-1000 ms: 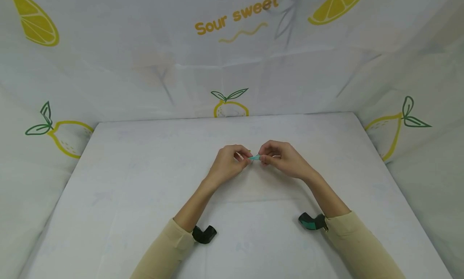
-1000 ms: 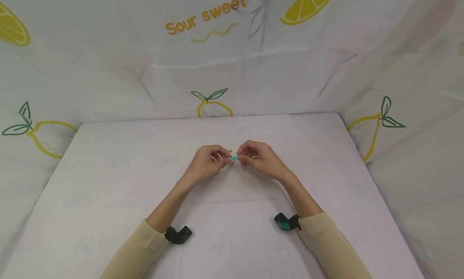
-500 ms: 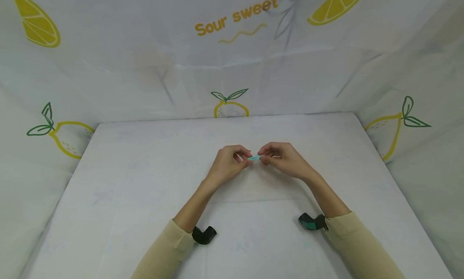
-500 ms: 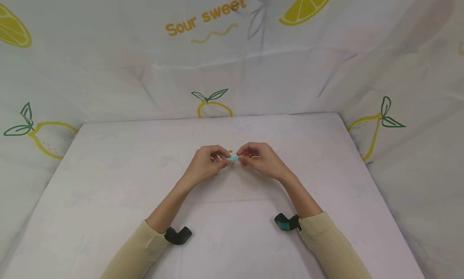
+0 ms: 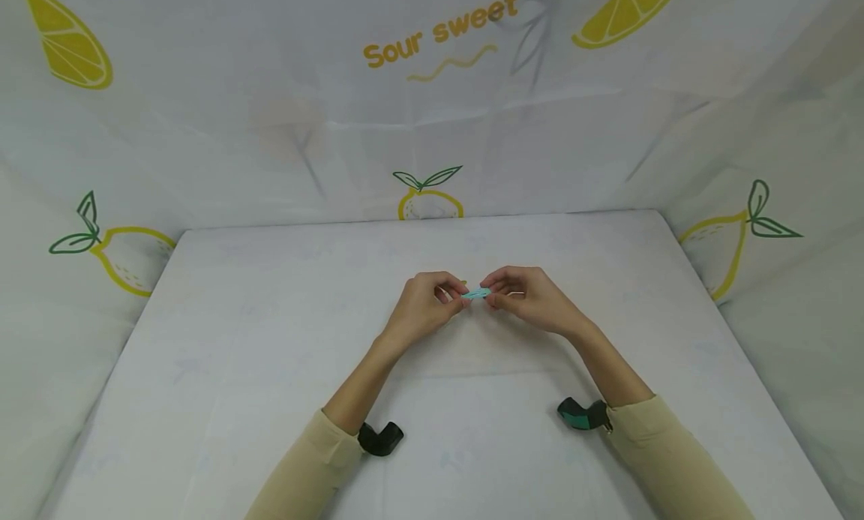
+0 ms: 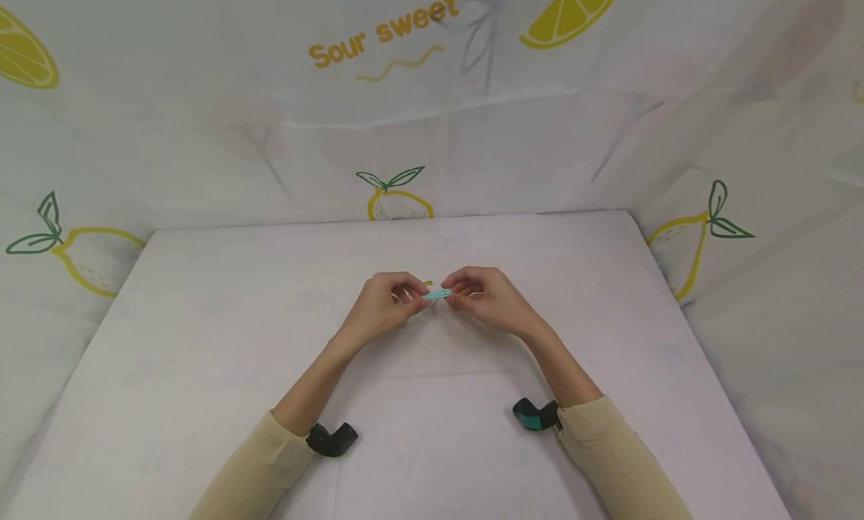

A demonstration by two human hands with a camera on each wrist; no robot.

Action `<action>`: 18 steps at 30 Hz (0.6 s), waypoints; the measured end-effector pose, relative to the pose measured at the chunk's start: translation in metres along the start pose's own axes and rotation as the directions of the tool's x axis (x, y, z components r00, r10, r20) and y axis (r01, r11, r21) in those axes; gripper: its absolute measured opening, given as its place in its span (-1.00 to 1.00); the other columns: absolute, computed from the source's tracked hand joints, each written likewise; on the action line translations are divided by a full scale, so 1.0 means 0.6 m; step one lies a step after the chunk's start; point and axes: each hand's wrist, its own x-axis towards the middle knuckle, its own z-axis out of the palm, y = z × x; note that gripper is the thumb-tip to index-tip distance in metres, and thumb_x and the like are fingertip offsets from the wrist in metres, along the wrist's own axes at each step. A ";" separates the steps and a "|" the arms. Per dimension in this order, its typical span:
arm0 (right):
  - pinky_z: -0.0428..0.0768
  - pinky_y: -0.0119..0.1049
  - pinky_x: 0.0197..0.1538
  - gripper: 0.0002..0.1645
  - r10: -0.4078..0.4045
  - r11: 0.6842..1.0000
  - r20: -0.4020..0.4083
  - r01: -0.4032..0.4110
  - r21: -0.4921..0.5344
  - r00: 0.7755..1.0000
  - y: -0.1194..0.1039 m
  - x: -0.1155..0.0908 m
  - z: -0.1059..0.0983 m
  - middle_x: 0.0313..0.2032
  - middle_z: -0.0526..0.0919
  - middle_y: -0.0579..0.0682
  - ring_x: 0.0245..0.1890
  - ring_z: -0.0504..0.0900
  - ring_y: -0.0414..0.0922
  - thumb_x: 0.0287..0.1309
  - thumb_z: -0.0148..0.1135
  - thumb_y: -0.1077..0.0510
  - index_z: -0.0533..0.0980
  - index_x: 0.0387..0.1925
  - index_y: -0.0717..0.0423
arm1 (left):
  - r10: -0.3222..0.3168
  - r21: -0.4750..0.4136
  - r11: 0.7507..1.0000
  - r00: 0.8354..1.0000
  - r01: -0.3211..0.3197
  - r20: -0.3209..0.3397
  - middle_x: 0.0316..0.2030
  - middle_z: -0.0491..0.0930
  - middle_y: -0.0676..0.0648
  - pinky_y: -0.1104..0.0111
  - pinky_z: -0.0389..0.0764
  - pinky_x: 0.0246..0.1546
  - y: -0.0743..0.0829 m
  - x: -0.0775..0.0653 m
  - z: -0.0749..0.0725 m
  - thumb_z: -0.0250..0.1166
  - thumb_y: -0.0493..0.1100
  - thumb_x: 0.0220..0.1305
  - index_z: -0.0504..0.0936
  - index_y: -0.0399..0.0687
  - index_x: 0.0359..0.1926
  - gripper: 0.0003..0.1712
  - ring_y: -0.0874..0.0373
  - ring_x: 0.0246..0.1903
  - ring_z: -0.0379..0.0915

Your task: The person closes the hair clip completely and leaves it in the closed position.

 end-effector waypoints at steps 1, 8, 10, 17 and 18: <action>0.76 -0.41 0.04 -0.74 0.001 1.000 0.000 -0.001 -0.005 1.000 0.001 0.000 0.000 -0.09 0.80 0.31 -0.12 0.79 -0.08 0.44 0.27 0.37 0.65 0.09 0.34 | 0.000 0.000 1.000 1.000 0.000 0.001 -0.25 0.82 -0.11 0.48 0.51 -0.39 0.000 0.000 0.000 0.51 -0.28 0.33 0.83 -0.17 -0.16 -0.91 0.18 -0.38 0.60; 0.74 -0.43 0.05 -0.76 -0.002 1.000 0.003 0.002 -0.020 1.000 0.007 0.000 -0.002 -0.12 0.81 0.28 -0.15 0.79 -0.10 0.45 0.29 0.34 0.68 0.07 0.31 | -0.011 0.004 1.000 1.000 0.011 0.008 -0.20 0.84 -0.10 0.47 0.53 -0.36 0.000 0.000 0.001 0.49 -0.28 0.34 0.83 -0.19 -0.15 -0.90 0.18 -0.37 0.60; 0.74 -0.44 0.05 -0.77 0.002 1.000 -0.001 -0.002 -0.024 1.000 0.008 -0.001 -0.002 -0.12 0.82 0.26 -0.15 0.79 -0.09 0.45 0.30 0.33 0.69 0.07 0.30 | -0.014 0.005 1.000 1.000 0.014 0.009 -0.20 0.84 -0.10 0.46 0.53 -0.36 0.000 0.000 0.001 0.49 -0.28 0.34 0.83 -0.19 -0.15 -0.90 0.18 -0.37 0.60; 0.72 -0.47 0.05 -0.75 0.012 1.000 -0.002 -0.012 -0.015 1.000 0.010 -0.003 -0.003 -0.15 0.82 0.26 -0.16 0.79 0.02 0.45 0.31 0.32 0.68 0.07 0.36 | -0.021 0.014 1.000 1.000 0.021 0.016 -0.20 0.83 -0.09 0.47 0.52 -0.36 0.000 0.001 0.001 0.49 -0.27 0.34 0.83 -0.18 -0.16 -0.91 0.17 -0.37 0.59; 0.71 -0.47 0.05 -0.75 0.012 1.000 0.000 -0.012 -0.011 1.000 0.011 -0.004 -0.003 -0.15 0.82 0.26 -0.16 0.79 0.04 0.45 0.31 0.32 0.68 0.07 0.36 | -0.021 0.016 1.000 1.000 0.020 0.017 -0.21 0.83 -0.09 0.47 0.52 -0.36 0.000 0.001 0.001 0.49 -0.27 0.34 0.83 -0.17 -0.16 -0.91 0.17 -0.37 0.59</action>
